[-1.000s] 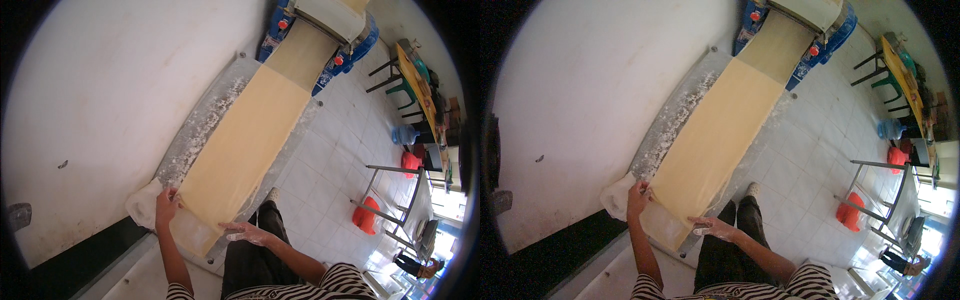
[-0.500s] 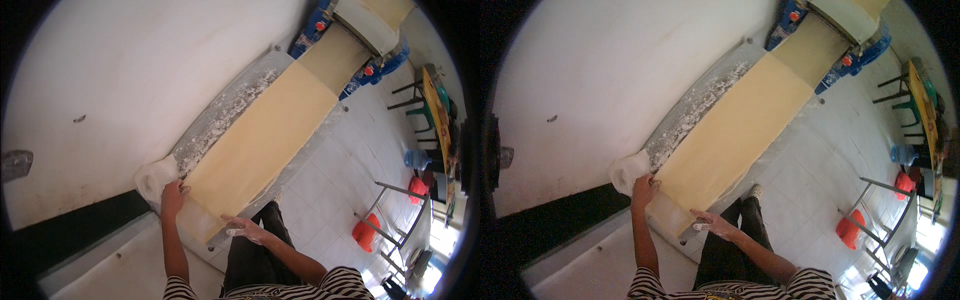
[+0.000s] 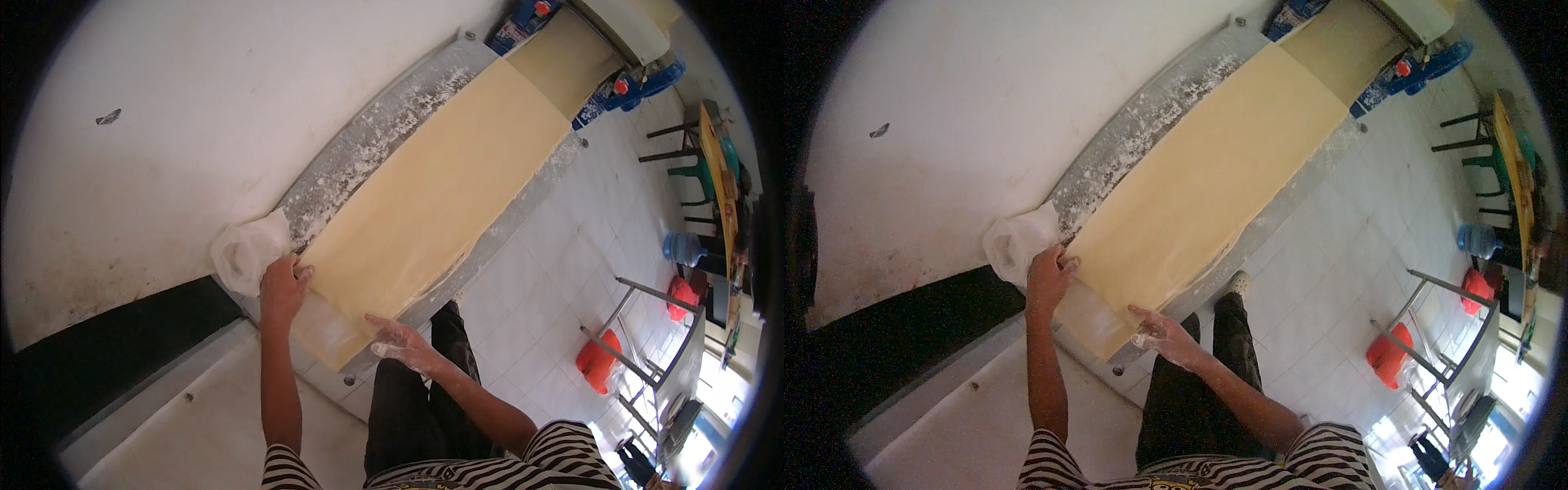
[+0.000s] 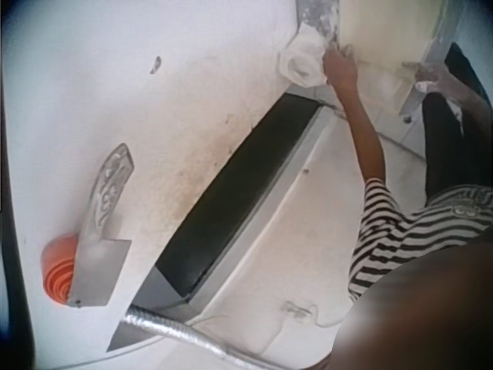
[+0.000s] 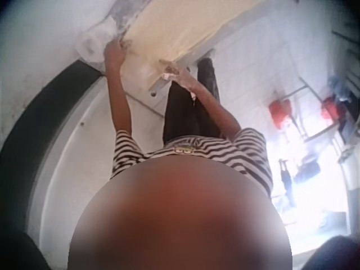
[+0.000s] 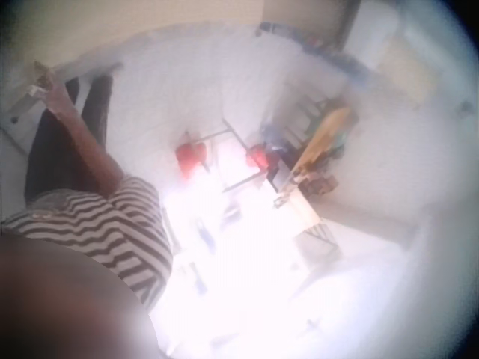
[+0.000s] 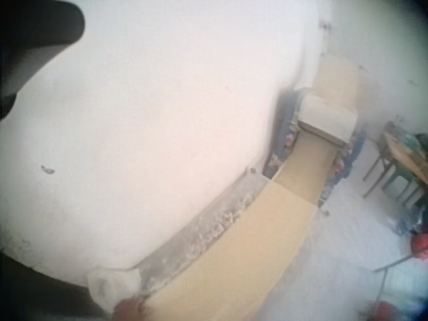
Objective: The person operates a dough sheeter, repeatedly feeding a sheet of dough through the machine and folding it to thin it. They adjust the dough edges and guide it through the rollers multiple times.
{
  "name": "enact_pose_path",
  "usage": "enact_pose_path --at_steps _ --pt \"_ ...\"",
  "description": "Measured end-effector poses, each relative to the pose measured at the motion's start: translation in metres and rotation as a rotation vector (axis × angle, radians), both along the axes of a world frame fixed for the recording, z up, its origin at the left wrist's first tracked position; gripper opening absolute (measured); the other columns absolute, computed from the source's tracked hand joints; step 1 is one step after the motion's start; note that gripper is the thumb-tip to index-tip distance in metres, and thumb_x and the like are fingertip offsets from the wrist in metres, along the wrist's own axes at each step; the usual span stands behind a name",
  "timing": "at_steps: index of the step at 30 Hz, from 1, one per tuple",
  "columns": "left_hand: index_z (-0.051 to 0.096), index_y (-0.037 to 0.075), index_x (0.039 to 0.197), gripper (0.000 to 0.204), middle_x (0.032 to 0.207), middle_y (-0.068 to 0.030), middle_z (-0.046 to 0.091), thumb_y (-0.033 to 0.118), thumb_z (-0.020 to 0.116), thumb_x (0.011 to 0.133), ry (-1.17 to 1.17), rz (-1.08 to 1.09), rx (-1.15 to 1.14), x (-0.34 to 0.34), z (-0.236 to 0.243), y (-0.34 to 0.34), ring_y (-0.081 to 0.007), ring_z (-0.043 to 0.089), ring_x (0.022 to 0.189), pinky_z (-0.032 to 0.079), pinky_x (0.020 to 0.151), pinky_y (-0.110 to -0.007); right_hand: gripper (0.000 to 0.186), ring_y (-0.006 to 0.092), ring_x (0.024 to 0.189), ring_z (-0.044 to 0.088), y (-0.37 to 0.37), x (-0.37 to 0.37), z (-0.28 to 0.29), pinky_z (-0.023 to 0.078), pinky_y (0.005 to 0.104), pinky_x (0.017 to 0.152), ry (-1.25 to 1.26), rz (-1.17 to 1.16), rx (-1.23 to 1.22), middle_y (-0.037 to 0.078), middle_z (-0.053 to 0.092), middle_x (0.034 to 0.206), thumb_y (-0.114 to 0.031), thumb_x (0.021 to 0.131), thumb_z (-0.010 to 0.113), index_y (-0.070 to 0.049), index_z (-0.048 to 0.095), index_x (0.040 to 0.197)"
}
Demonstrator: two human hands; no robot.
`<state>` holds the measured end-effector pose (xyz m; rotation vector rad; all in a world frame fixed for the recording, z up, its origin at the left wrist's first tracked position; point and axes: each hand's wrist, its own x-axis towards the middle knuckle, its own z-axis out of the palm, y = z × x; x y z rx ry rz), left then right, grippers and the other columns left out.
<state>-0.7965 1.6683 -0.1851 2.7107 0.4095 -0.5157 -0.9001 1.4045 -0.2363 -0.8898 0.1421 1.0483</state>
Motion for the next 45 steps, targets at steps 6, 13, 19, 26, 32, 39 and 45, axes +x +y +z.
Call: enact_pose_path --at_steps 6,13,19,26,32,39,45 --pt "0.065 0.000 0.112 0.034 0.102 -0.0238 0.068 0.020 0.071 0.086 -0.061 -0.047 -0.031 0.005 -0.009 -0.008 -0.0408 0.065 0.100 0.050 0.088 -0.047 0.068 0.0168 0.122 0.050 0.006 -0.008 0.001 0.037 0.0329 0.107 -0.029 -0.153 -0.083 0.007 0.051 0.139 -0.019 0.095 0.068 -0.003 0.035 0.153" --pt "0.063 0.000 0.105 0.025 0.096 -0.0222 0.068 0.017 0.068 0.087 -0.008 -0.225 -0.020 0.011 -0.011 0.007 -0.0411 0.065 0.094 0.050 0.082 -0.049 0.070 0.0176 0.126 0.048 0.006 -0.016 0.013 0.035 0.0343 0.111 -0.107 -0.023 -0.177 0.008 0.051 0.140 -0.020 0.095 0.068 -0.004 0.033 0.154" --pt "0.064 0.000 0.105 0.023 0.097 -0.0210 0.069 0.014 0.067 0.087 0.017 -0.214 -0.173 0.010 -0.009 0.015 -0.0393 0.065 0.094 0.049 0.082 -0.049 0.073 0.0178 0.128 0.047 0.010 -0.020 0.019 0.034 0.0344 0.112 -0.019 -0.127 -0.145 0.009 0.053 0.138 -0.024 0.094 0.070 -0.006 0.033 0.155" --pt "0.066 0.001 0.106 0.021 0.097 -0.0208 0.070 0.014 0.065 0.089 0.029 -0.107 -0.312 -0.006 0.004 0.018 -0.0384 0.066 0.095 0.050 0.084 -0.047 0.073 0.0182 0.126 0.049 0.016 -0.032 0.024 0.035 0.0341 0.111 -0.008 -0.172 -0.100 0.007 0.052 0.142 -0.024 0.094 0.070 -0.007 0.033 0.155" --pt "0.065 -0.003 0.105 0.020 0.095 -0.0205 0.070 0.008 0.067 0.088 0.106 -0.008 -0.049 -0.030 0.011 0.034 -0.0364 0.067 0.093 0.051 0.084 -0.044 0.074 0.0188 0.131 0.044 0.025 -0.042 0.025 0.033 0.0350 0.113 -0.040 0.093 -0.124 0.008 0.046 0.149 -0.024 0.093 0.071 -0.006 0.033 0.155" --pt "0.064 -0.005 0.107 0.021 0.088 -0.0132 0.069 0.001 0.066 0.087 0.125 0.142 -0.443 -0.051 -0.011 0.071 -0.0194 0.067 0.073 0.054 0.064 -0.033 0.078 0.0250 0.137 0.042 0.035 -0.053 0.026 0.031 0.0387 0.115 -0.018 0.038 -0.079 0.012 0.047 0.147 -0.031 0.093 0.071 -0.005 0.032 0.155" --pt "0.064 -0.005 0.105 0.019 0.084 -0.0088 0.067 0.004 0.069 0.088 0.046 0.197 -0.674 -0.053 -0.028 0.085 -0.0116 0.063 0.067 0.053 0.059 -0.028 0.075 0.0192 0.128 0.047 0.044 -0.064 0.015 0.035 0.0331 0.110 0.069 -0.038 -0.048 0.009 0.049 0.143 -0.022 0.094 0.071 -0.003 0.032 0.155"
